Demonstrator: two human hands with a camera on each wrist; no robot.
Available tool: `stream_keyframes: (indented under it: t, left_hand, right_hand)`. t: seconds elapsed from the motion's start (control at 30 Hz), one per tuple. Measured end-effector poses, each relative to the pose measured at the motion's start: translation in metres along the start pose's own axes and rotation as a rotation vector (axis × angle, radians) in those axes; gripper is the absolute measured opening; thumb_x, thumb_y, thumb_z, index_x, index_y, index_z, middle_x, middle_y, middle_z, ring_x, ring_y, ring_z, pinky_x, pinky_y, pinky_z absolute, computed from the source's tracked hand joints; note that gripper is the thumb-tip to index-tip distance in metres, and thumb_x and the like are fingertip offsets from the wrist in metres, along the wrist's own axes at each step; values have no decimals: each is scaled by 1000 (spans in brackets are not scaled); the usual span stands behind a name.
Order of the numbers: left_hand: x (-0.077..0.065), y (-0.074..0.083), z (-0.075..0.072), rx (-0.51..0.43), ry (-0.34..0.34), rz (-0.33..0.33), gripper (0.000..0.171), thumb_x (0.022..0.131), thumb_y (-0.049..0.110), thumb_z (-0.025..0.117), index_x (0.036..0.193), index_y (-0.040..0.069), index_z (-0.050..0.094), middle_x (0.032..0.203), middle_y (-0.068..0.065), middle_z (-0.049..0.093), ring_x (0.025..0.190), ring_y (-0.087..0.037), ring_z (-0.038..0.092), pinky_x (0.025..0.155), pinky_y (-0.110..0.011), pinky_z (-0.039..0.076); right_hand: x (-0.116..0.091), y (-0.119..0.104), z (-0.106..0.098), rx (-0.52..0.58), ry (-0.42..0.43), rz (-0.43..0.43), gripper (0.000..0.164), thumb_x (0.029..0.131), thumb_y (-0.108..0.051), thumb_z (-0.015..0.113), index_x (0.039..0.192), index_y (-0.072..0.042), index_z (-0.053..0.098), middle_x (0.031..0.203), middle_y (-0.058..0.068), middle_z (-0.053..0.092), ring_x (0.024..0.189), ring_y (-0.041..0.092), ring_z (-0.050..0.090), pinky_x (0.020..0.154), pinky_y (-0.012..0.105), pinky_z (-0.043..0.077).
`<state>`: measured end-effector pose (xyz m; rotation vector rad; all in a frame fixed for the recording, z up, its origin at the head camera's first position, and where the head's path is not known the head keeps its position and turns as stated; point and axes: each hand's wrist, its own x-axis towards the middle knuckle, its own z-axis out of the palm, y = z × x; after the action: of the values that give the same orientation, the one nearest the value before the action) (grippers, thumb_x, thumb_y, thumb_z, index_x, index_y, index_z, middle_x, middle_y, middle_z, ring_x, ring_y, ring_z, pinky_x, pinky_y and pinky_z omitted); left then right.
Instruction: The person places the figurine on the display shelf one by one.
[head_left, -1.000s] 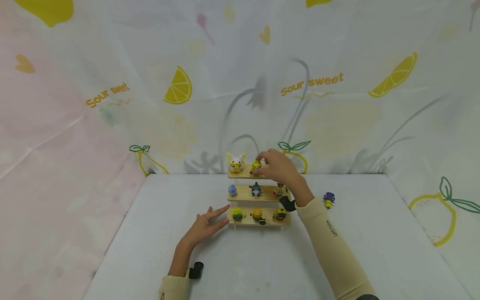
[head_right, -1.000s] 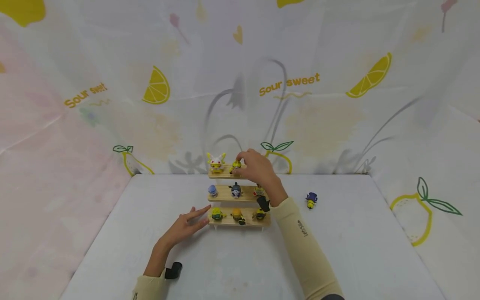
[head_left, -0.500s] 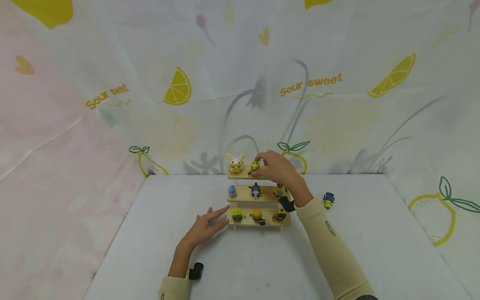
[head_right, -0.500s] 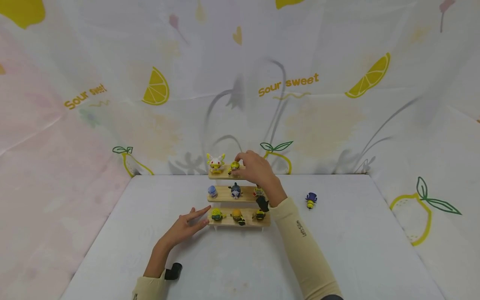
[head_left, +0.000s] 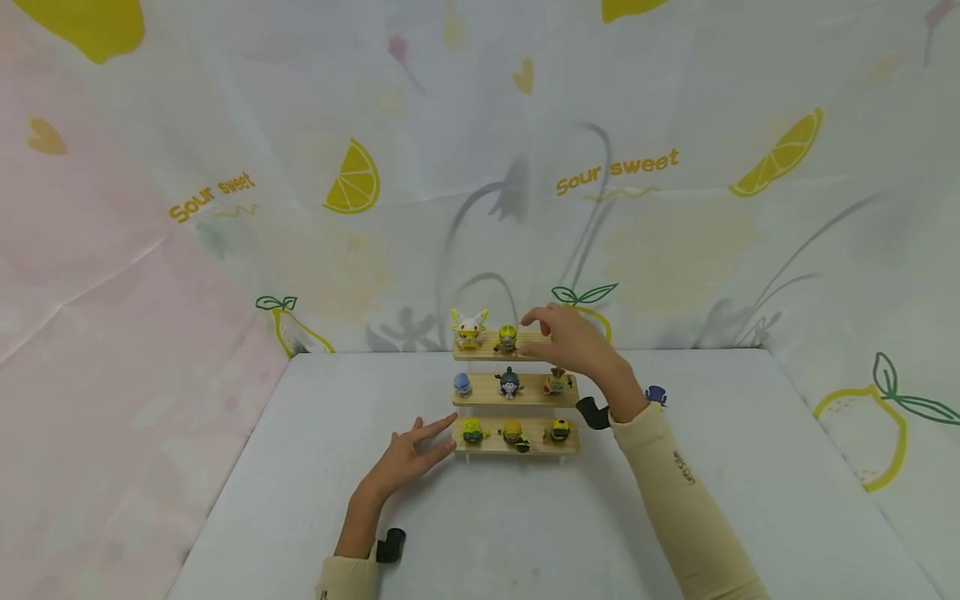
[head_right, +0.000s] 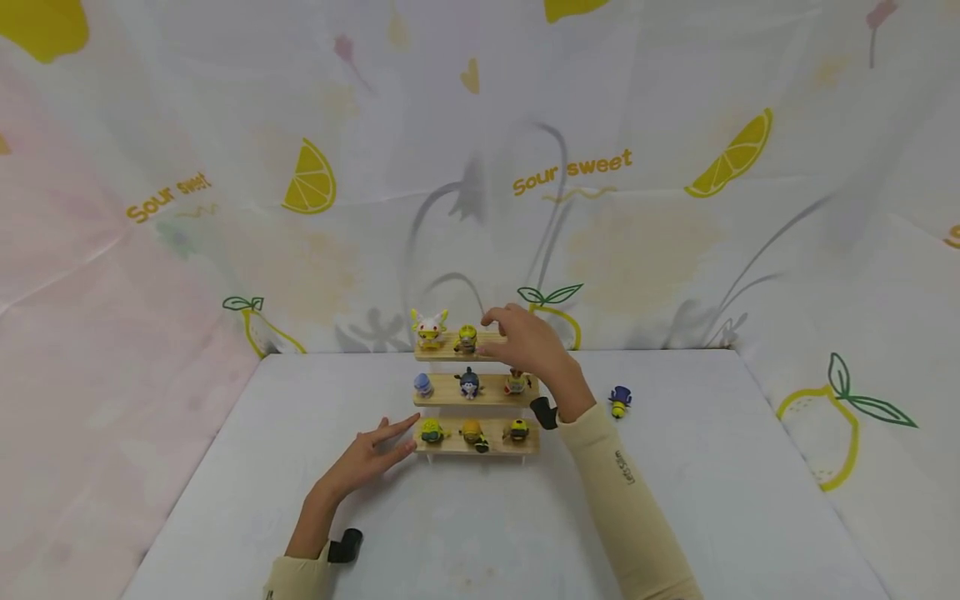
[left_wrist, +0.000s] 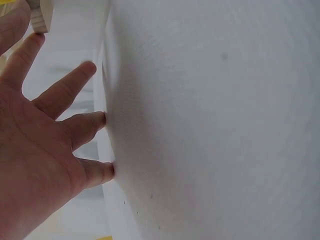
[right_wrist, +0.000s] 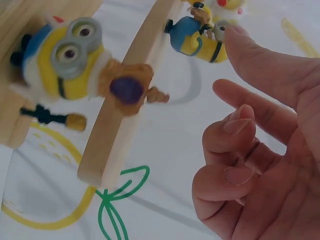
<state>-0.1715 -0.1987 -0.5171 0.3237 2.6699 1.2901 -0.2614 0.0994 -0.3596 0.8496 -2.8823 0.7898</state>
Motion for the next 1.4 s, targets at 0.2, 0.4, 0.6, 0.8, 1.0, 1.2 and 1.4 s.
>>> stream_keyframes:
  t: [0.2, 0.4, 0.6, 0.8, 1.0, 1.2, 1.4]
  left_hand:
    - [-1, 0, 0, 2, 6, -10, 52, 85, 53, 60, 133, 36, 51, 130, 3, 54, 135, -38, 20, 99, -69, -5]
    - [0, -2, 1, 2, 9, -3, 52, 85, 54, 59, 133, 37, 51, 129, 5, 54, 135, -38, 20, 99, -69, -5]
    - [0, -2, 2, -5, 4, -1, 52, 85, 54, 59, 133, 36, 51, 129, 4, 54, 135, -38, 19, 98, -70, -5]
    - [0, -1, 2, -14, -1, 7, 52, 85, 53, 59, 133, 34, 51, 129, 4, 54, 135, -39, 19, 97, -70, -5]
    - [1, 0, 2, -14, -5, 15, 52, 86, 52, 59, 134, 34, 51, 129, 4, 54, 135, -40, 19, 97, -71, -5]
    - [1, -2, 1, -3, 5, 14, 51, 85, 52, 59, 133, 35, 51, 129, 4, 55, 134, -40, 20, 96, -72, -4]
    - [1, 0, 1, -11, 5, 5, 51, 85, 52, 60, 133, 35, 51, 129, 5, 54, 135, -39, 20, 97, -71, -5]
  right_hand:
    - [-11, 9, -7, 19, 28, 11, 36, 85, -30, 69, 115, -11, 63, 83, 3, 50, 63, 18, 42, 56, 33, 36]
    - [-24, 20, -10, 55, 45, 22, 35, 86, -30, 68, 114, -9, 63, 80, 3, 47, 65, 18, 40, 56, 34, 34]
    - [-35, 33, -9, 38, 69, -5, 36, 85, -30, 69, 113, -9, 63, 79, 2, 46, 64, 17, 40, 57, 33, 35]
    - [-46, 46, -8, 48, 97, -38, 34, 85, -28, 70, 112, -9, 63, 78, 1, 46, 63, 16, 39, 56, 33, 35]
    - [-61, 60, -10, 46, 91, -1, 32, 85, -26, 70, 111, -10, 63, 77, 2, 46, 66, 16, 39, 58, 33, 34]
    - [-72, 71, -9, 38, 81, 32, 31, 84, -23, 71, 111, -10, 64, 78, 8, 46, 68, 17, 39, 59, 33, 34]
    - [-78, 85, -1, 34, 89, 65, 31, 84, -26, 71, 110, -12, 63, 79, 3, 46, 67, 16, 40, 59, 32, 35]
